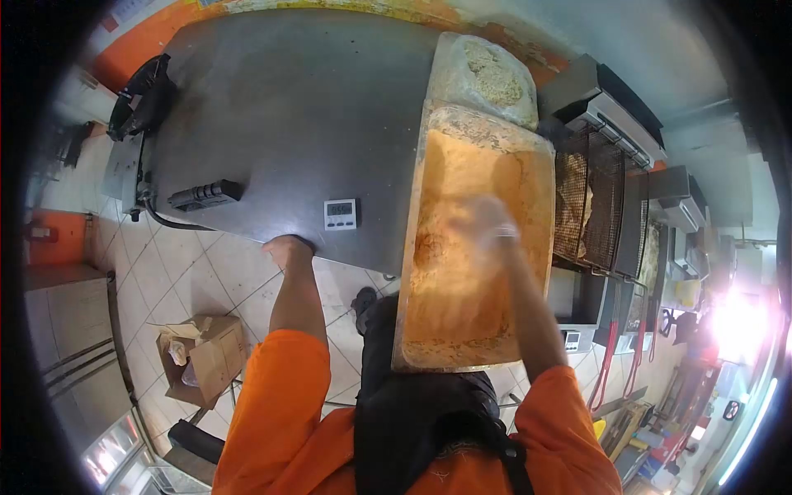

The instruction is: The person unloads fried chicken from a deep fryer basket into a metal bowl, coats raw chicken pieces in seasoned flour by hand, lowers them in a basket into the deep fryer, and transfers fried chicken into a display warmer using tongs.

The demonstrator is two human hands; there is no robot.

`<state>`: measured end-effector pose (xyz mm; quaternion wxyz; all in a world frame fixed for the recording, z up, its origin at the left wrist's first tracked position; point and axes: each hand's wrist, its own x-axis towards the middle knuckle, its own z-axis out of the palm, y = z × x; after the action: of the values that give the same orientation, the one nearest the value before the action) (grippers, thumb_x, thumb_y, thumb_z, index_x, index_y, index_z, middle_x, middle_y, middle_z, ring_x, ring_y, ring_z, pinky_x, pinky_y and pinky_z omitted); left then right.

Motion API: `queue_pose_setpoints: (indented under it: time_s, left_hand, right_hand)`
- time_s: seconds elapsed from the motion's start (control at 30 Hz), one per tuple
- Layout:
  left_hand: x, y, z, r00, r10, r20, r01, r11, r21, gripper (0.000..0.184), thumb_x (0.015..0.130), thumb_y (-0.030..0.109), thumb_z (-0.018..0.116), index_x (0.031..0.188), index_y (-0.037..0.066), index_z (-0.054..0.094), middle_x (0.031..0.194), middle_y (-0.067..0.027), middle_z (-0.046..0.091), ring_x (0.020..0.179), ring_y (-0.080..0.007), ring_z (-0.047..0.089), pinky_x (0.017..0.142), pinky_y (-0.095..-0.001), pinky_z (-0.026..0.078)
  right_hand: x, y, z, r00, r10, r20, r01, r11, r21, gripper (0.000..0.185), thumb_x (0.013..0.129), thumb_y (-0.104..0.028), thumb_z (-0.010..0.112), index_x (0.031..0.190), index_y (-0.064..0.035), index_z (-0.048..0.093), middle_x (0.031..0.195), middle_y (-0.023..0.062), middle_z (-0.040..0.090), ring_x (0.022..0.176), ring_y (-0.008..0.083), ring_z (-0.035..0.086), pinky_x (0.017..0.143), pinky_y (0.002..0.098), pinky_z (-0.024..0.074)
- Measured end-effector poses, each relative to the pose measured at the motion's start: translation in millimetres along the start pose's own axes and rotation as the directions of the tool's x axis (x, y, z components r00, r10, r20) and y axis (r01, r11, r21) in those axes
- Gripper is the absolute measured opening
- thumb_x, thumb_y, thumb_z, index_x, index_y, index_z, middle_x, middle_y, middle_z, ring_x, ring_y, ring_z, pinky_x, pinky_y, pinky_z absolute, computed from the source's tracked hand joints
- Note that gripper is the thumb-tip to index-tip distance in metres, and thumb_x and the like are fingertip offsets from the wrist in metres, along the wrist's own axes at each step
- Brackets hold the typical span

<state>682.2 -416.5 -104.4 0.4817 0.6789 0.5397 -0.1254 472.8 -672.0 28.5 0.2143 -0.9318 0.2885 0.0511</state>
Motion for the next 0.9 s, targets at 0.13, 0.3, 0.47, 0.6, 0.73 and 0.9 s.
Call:
queue_pose_setpoints:
  time_s: [0.13, 0.3, 0.47, 0.6, 0.73, 0.9]
  left_hand:
    - [31, -11, 13, 1.0, -0.019, 0.017, 0.02, 0.995, -0.095, 0.054, 0.09, 0.033, 0.016, 0.108, -0.006, 0.048, 0.11, -0.0224, 0.053, 0.102, -0.0354, 0.051, 0.087, -0.0419, 0.042]
    - [77, -35, 35, 0.994, 0.102, -0.029, -0.1, 0.993, 0.062, 0.048, 0.09, 0.031, 0.019, 0.107, -0.003, 0.048, 0.105, -0.0212, 0.056, 0.099, -0.0342, 0.054, 0.083, -0.0413, 0.045]
    - [88, -34, 41, 0.991, 0.081, -0.108, -0.069, 0.992, 0.111, 0.055, 0.089, 0.037, 0.019, 0.106, -0.005, 0.05, 0.107, -0.0197, 0.055, 0.098, -0.0358, 0.054, 0.085, -0.0411, 0.043]
    - [7, -8, 4, 0.998, 0.055, -0.033, -0.052, 0.994, 0.095, 0.061, 0.089, 0.04, 0.018, 0.108, -0.008, 0.05, 0.111, -0.0213, 0.053, 0.101, -0.0369, 0.051, 0.088, -0.0421, 0.041]
    - [-3, 4, -1, 0.993, -0.117, -0.006, 0.114, 0.978, -0.177, 0.064, 0.088, 0.043, 0.018, 0.109, -0.007, 0.05, 0.116, -0.0197, 0.05, 0.102, -0.0341, 0.051, 0.089, -0.0396, 0.04]
    - [-12, 5, -3, 0.997, -0.076, 0.014, 0.077, 0.989, -0.124, 0.068, 0.087, 0.045, 0.016, 0.107, -0.01, 0.051, 0.117, -0.0226, 0.049, 0.106, -0.0364, 0.048, 0.092, -0.0413, 0.037]
  right_hand:
    - [21, -30, 45, 0.973, -0.158, 0.17, 0.22, 0.865, -0.45, 0.039, 0.073, -0.037, 0.058, 0.097, -0.0059, 0.06, 0.095, 0.0168, 0.057, 0.098, 0.0247, 0.053, 0.089, 0.0369, 0.0395]
    - [-13, -27, 17, 0.985, -0.063, 0.158, 0.097, 0.972, -0.216, 0.036, 0.076, -0.034, 0.055, 0.097, -0.0041, 0.058, 0.082, 0.0171, 0.059, 0.088, 0.0268, 0.057, 0.081, 0.0362, 0.0435]
    - [-45, 29, 17, 0.956, 0.215, 0.198, -0.28, 0.866, 0.414, 0.044, 0.071, -0.027, 0.055, 0.108, -0.0037, 0.051, 0.09, 0.0168, 0.057, 0.088, 0.0313, 0.055, 0.083, 0.0383, 0.0425]
    - [-59, 57, 34, 0.911, 0.332, 0.245, -0.275, 0.931, -0.239, 0.04, 0.071, -0.036, 0.059, 0.097, -0.0062, 0.061, 0.098, 0.0178, 0.059, 0.091, 0.0308, 0.056, 0.081, 0.0361, 0.0431]
    - [-86, 12, 8, 0.963, 0.219, 0.158, -0.208, 0.975, -0.085, 0.035, 0.071, -0.033, 0.06, 0.094, -0.0067, 0.062, 0.096, 0.0151, 0.061, 0.091, 0.0281, 0.057, 0.082, 0.0345, 0.0431]
    - [-106, 46, 13, 0.939, -0.321, 0.126, 0.292, 0.934, 0.204, 0.025, 0.078, -0.021, 0.052, 0.098, -0.0094, 0.061, 0.1, 0.0076, 0.061, 0.089, 0.0261, 0.056, 0.083, 0.0315, 0.0439]
